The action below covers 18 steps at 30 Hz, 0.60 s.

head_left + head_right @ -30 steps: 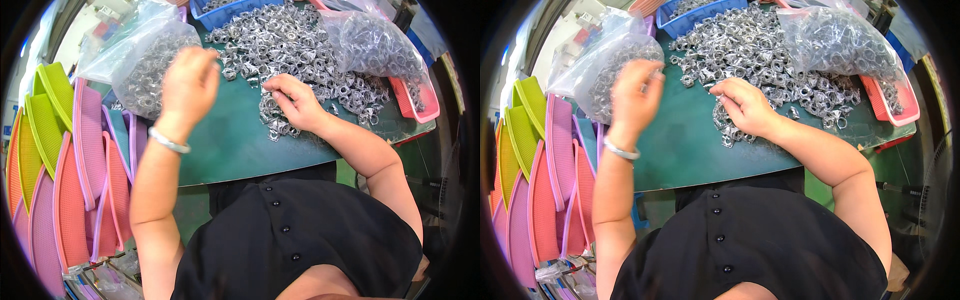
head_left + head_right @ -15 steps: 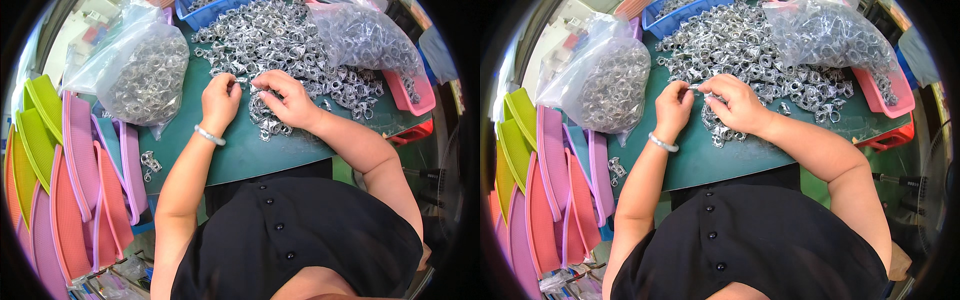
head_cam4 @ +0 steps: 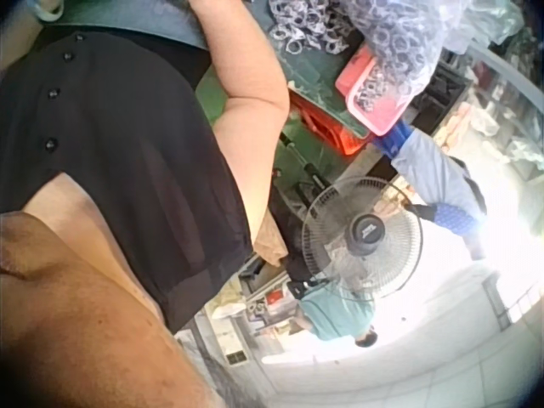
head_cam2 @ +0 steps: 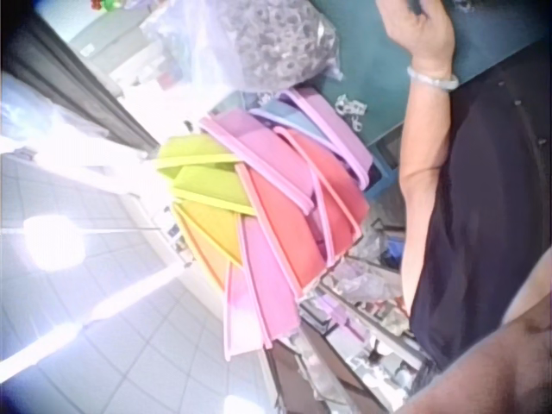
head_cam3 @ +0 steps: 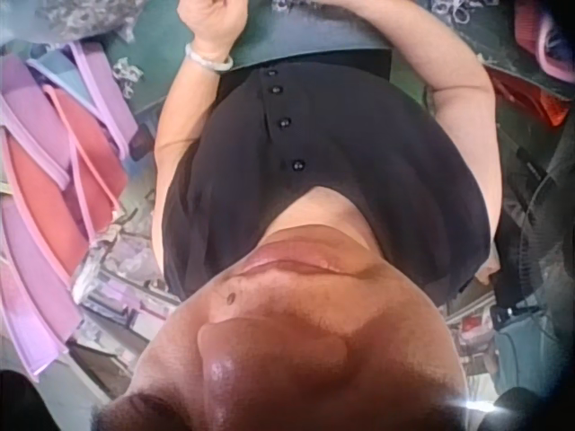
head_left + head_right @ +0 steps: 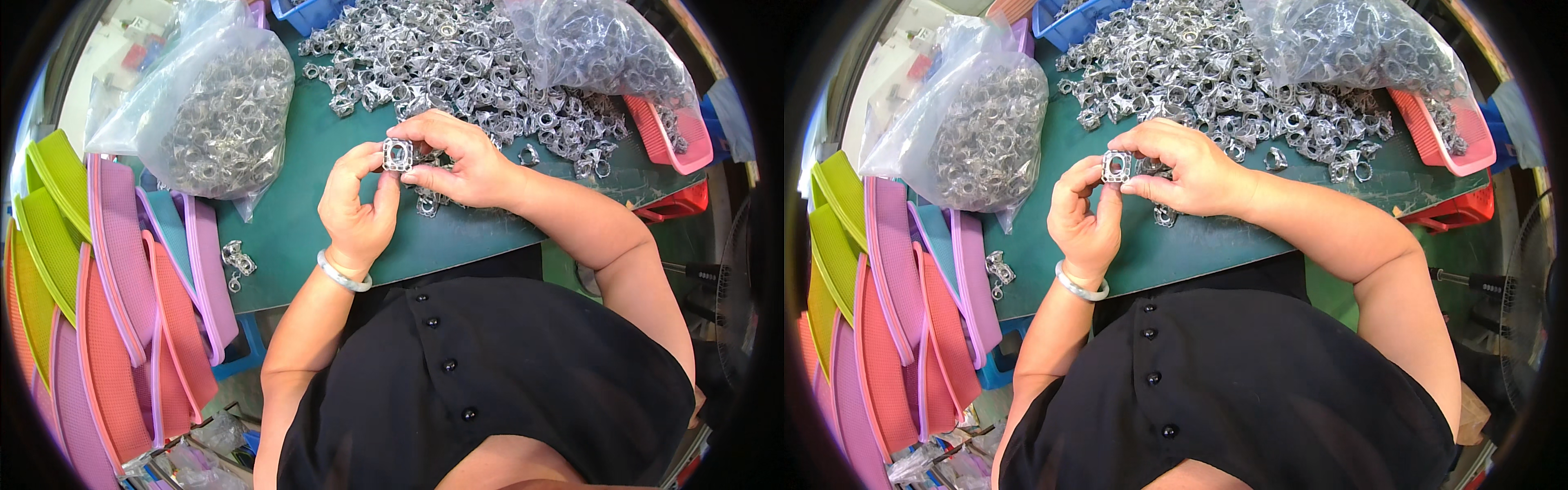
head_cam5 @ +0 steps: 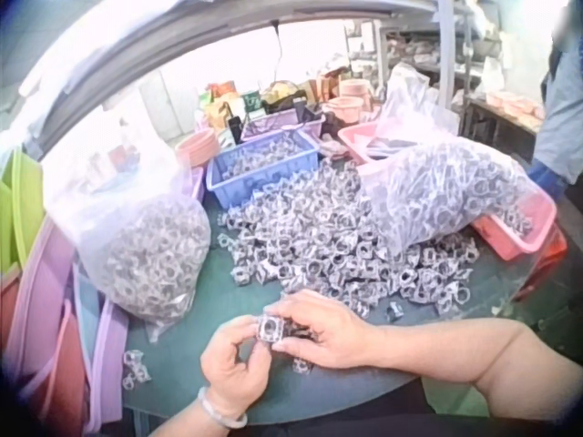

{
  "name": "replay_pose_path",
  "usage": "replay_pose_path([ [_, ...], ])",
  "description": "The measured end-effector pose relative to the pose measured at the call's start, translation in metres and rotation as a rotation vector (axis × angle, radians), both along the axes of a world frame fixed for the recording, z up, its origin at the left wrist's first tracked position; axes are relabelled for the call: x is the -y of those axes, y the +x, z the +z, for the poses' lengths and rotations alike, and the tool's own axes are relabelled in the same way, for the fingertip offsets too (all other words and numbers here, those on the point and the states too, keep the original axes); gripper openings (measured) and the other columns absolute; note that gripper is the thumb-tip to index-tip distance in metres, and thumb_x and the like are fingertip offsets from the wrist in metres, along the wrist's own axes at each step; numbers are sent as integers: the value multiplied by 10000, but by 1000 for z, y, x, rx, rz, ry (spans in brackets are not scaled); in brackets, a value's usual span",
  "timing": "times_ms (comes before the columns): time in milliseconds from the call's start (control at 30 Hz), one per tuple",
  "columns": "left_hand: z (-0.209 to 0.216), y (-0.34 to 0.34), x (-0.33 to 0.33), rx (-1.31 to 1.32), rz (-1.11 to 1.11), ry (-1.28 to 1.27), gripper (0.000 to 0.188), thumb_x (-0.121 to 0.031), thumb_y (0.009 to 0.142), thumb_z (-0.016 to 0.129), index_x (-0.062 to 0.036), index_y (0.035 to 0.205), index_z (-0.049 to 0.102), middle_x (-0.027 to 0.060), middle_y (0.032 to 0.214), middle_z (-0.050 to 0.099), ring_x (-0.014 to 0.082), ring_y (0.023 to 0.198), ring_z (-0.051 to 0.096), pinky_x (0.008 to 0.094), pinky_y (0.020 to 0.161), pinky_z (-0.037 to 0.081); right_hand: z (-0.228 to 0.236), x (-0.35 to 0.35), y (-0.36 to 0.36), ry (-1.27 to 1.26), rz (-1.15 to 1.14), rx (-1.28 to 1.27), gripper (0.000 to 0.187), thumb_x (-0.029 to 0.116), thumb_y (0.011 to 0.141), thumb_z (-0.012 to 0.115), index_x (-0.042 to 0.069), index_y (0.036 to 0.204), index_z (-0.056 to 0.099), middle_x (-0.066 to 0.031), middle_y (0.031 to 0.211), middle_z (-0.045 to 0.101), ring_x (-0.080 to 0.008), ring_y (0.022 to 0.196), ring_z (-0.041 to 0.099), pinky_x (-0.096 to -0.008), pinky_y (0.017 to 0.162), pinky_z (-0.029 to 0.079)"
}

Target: The person picks up silver metal buckles from a pile on a green workbench by hand, turns them over to check different sides, and places them into plastic trays or separate piles.

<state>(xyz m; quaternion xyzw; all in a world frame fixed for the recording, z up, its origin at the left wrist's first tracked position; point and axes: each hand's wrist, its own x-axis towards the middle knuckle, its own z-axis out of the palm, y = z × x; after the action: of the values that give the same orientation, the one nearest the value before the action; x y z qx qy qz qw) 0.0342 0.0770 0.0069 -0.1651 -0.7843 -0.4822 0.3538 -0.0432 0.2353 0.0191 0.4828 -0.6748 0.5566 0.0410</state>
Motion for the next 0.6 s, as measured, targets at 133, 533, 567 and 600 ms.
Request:
replay_pose_path([
  [133, -2, 9, -3, 118, -101, 179, 293, 111, 774, 549, 23, 1045, 478, 156, 1108, 520, 179, 948, 566, 276, 801, 482, 0, 2, 2, -13, 5, 12, 397, 84, 703, 689, 47, 1073, 549, -70, 872, 571, -205, 740, 543, -302, 641, 459],
  [533, 2, 18, -6, 348, -162, 510, 237, 57, 783, 583, 36, 1000, 488, 131, 1073, 527, 153, 924, 574, 258, 808, 481, -4, 1, 3, 35, 76, 59, 449, -17, 710, 655, 32, 1139, 531, -63, 923, 563, -143, 755, 536, -271, 658, 448],
  [567, 3, 18, -7, 378, -170, 539, 225, 51, 792, 579, 37, 996, 485, 125, 1065, 530, 147, 921, 573, 253, 807, 478, -4, 1, 3, 34, 80, 66, 448, -17, 712, 655, 33, 1141, 531, -61, 917, 565, -141, 751, 536, -271, 657, 448],
  [600, 4, 18, -7, 390, -180, 565, 217, 50, 798, 574, 35, 994, 484, 118, 1052, 535, 141, 914, 572, 248, 802, 478, -4, 1, 2, 35, 80, 67, 450, -17, 714, 655, 35, 1143, 531, -60, 912, 566, -142, 748, 537, -271, 657, 449],
])
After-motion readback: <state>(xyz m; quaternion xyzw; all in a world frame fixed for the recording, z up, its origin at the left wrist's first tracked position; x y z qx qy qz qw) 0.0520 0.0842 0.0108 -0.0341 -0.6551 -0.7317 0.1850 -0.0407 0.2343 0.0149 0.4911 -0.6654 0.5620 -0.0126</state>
